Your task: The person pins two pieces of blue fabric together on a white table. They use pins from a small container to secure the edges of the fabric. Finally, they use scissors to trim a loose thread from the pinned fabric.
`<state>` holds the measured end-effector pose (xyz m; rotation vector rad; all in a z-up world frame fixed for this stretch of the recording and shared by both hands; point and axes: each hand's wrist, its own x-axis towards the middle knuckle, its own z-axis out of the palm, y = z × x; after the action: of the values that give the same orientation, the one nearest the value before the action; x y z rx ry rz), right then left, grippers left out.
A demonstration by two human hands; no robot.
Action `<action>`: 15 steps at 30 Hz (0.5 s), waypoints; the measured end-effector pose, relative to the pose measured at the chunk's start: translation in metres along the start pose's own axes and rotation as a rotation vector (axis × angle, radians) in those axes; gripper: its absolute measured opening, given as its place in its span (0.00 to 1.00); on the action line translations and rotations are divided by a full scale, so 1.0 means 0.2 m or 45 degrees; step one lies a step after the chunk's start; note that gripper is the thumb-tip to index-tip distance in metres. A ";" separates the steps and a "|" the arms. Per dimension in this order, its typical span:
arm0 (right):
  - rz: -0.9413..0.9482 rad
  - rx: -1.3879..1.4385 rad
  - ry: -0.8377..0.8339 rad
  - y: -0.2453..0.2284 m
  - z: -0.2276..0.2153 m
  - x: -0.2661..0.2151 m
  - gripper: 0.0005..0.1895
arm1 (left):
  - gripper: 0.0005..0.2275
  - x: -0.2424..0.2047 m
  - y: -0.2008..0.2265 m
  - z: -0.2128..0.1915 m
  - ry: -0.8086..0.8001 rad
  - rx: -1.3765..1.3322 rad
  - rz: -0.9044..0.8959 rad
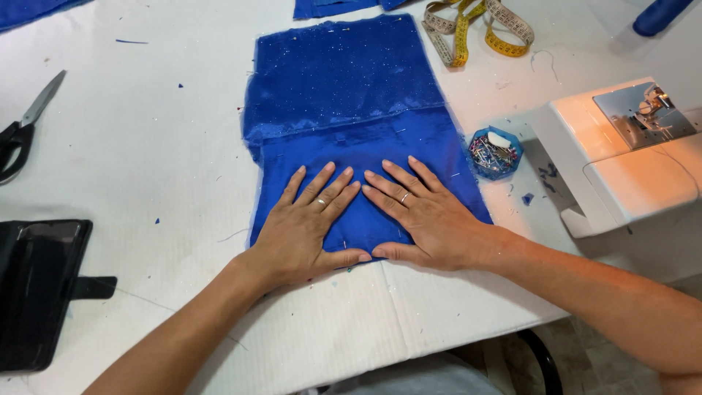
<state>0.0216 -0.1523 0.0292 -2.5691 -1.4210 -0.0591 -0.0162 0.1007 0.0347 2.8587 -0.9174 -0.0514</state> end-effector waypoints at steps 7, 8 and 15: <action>0.076 -0.057 -0.034 -0.01 0.00 0.00 0.49 | 0.48 0.01 0.02 -0.02 -0.057 -0.041 -0.110; 0.077 -0.045 -0.042 -0.01 -0.01 0.00 0.49 | 0.49 0.01 0.02 -0.02 -0.070 -0.039 -0.136; 0.066 -0.019 -0.021 -0.01 -0.01 0.00 0.47 | 0.50 0.02 0.02 0.00 -0.102 0.027 -0.176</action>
<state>0.0200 -0.1528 0.0317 -2.6227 -1.3642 -0.0410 -0.0141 0.0954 0.0354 2.9554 -0.7360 -0.1731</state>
